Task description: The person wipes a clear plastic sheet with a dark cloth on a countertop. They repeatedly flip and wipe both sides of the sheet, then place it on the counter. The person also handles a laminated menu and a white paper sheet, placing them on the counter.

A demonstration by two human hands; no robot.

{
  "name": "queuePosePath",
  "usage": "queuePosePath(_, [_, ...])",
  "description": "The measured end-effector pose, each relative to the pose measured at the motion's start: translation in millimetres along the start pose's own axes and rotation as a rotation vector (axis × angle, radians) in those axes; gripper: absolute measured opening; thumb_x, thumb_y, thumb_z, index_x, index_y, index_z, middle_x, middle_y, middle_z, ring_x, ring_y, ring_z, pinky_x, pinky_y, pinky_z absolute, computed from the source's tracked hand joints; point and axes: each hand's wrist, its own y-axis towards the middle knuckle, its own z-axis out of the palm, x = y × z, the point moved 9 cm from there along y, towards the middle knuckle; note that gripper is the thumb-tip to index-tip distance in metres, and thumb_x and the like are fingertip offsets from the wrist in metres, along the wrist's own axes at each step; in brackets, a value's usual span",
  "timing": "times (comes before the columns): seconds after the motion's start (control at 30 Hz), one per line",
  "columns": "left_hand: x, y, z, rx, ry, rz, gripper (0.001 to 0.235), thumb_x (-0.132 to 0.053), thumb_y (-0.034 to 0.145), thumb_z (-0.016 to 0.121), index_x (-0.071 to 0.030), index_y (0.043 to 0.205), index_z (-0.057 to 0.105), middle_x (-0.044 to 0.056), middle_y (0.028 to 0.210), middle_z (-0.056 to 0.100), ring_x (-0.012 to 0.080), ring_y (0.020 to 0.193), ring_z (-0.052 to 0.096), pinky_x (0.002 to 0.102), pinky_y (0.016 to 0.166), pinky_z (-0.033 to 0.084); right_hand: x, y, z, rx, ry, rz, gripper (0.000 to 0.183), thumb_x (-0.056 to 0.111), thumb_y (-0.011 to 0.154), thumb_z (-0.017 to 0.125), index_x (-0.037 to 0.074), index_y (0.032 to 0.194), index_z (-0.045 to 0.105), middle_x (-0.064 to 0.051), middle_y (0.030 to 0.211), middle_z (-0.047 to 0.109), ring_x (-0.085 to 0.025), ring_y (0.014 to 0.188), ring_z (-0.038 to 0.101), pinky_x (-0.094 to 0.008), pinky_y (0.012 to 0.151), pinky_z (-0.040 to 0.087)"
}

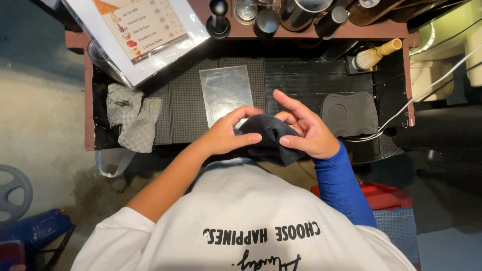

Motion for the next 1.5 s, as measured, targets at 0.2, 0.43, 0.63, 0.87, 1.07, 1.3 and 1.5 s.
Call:
queuePosePath(0.2, [9,-40,-6,-0.010,-0.194,-0.249,0.025,-0.026,0.098,0.075,-0.007,0.094,0.059,-0.005,0.082,0.057,0.0033,0.076,0.049,0.022,0.065,0.042,10,-6,-13,-0.163,-0.703,0.121,0.091,0.001,0.081,0.084,0.011,0.161,0.043,-0.005,0.100,0.057,-0.009,0.074,0.040,-0.024,0.067,0.039])
queuePosePath(0.43, [27,-80,-20,0.149,0.355,-0.416,0.025,-0.031,0.084,0.078,-0.008,0.091,0.071,-0.003,0.072,0.068,0.0084,0.057,0.054,0.027,0.055,0.045,-78,-22,-38,0.181,-0.985,0.451,0.029,0.027,0.083,0.085,0.003,0.098,0.080,0.002,0.075,0.068,-0.009,0.069,0.063,-0.026,0.066,0.050])
queuePosePath(0.63, [94,-105,-41,-0.087,0.056,-0.324,0.029,-0.033,0.097,0.073,-0.004,0.097,0.075,0.002,0.080,0.071,0.0085,0.074,0.059,0.028,0.067,0.051,-165,-22,-94,0.010,-0.493,0.303,0.028,0.027,0.100,0.069,-0.001,0.101,0.073,0.005,0.084,0.067,-0.006,0.077,0.057,-0.025,0.070,0.048])
queuePosePath(0.87, [158,-139,-55,-0.423,0.425,-0.657,0.032,-0.037,0.089,0.075,-0.006,0.095,0.074,0.012,0.080,0.071,0.0212,0.066,0.064,0.035,0.064,0.051,-210,-21,-120,-0.355,-0.826,0.258,0.019,0.021,0.092,0.075,0.002,0.091,0.072,0.002,0.073,0.068,-0.003,0.067,0.056,-0.023,0.061,0.048])
queuePosePath(1.07, [142,-131,-65,-0.541,0.524,-0.531,0.028,-0.033,0.084,0.079,-0.006,0.090,0.074,0.013,0.083,0.073,0.0248,0.072,0.067,0.038,0.066,0.053,-202,-8,-123,-0.503,-0.961,0.233,0.019,0.020,0.087,0.079,0.003,0.087,0.071,-0.003,0.071,0.068,-0.008,0.062,0.055,-0.028,0.059,0.048])
queuePosePath(1.3, [136,-127,-66,-0.541,0.525,-0.557,0.027,-0.032,0.085,0.078,-0.007,0.094,0.074,0.012,0.071,0.067,0.0249,0.063,0.064,0.038,0.060,0.051,-202,1,-130,-0.512,-0.926,0.220,0.018,0.017,0.086,0.080,0.003,0.085,0.068,0.000,0.068,0.063,-0.008,0.064,0.055,-0.027,0.063,0.050])
queuePosePath(1.5, [130,-129,-66,-0.526,0.526,-0.641,0.023,-0.030,0.089,0.074,-0.009,0.099,0.072,0.014,0.064,0.063,0.0263,0.056,0.060,0.040,0.057,0.048,-181,8,-111,-0.461,-0.969,0.217,0.025,0.016,0.089,0.077,0.007,0.111,0.066,-0.005,0.079,0.064,-0.013,0.071,0.059,-0.030,0.070,0.052])
